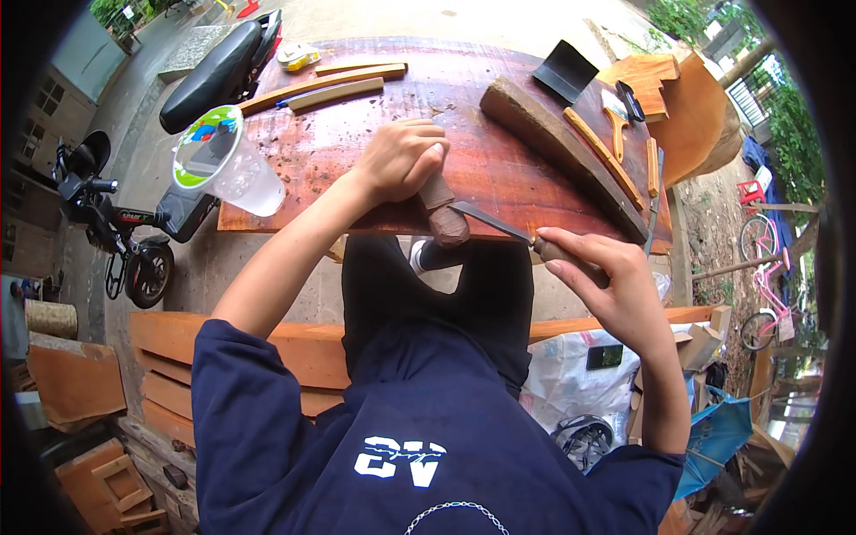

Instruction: Carve and shape a wooden object using a hand chisel.

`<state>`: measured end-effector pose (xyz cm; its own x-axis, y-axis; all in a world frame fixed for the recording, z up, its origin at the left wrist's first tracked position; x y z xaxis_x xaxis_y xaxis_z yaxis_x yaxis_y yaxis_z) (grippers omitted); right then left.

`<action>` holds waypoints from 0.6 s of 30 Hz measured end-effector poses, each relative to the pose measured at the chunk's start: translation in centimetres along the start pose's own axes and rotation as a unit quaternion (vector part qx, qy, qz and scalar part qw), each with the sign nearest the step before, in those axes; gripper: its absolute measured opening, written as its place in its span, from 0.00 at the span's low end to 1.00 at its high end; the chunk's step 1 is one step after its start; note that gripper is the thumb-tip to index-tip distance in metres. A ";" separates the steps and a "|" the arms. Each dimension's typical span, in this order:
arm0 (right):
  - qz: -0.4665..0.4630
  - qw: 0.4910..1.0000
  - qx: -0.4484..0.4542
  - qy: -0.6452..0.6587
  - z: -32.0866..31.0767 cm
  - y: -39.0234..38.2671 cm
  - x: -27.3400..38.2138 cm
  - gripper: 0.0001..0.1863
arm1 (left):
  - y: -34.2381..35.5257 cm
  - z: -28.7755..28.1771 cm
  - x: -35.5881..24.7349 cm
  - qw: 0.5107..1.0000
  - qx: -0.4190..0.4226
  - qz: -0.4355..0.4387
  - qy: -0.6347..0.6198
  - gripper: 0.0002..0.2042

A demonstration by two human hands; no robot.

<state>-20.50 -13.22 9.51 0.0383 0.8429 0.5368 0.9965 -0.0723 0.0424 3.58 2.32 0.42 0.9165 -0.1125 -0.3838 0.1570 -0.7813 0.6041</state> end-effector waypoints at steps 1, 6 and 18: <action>0.019 0.998 -0.022 0.054 0.8 -0.6 -0.5 0.18 | 0.2 0.2 0.1 1.000 0.001 0.016 -0.007 0.17; 0.213 0.899 0.070 0.376 4.6 -2.9 -3.9 0.22 | 0.0 0.6 -0.2 1.000 0.004 -0.004 -0.002 0.17; 0.105 0.975 -0.100 0.171 5.4 -4.2 -3.5 0.21 | -0.1 0.8 0.4 1.000 -0.013 -0.012 0.020 0.17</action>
<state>-24.40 -12.98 2.87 0.1785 0.5731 0.7998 0.9339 -0.3546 0.0457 3.61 1.84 -0.35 0.9264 -0.0687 -0.3703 0.1885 -0.7666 0.6139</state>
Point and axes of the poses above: each hand's wrist, its own y-axis towards the middle knuckle, its own z-axis out of the palm, x = y × z, the point moved 5 cm from there along y, towards the middle knuckle, and after that the axes turned 6 degrees about -y, right-handed, at the moved point
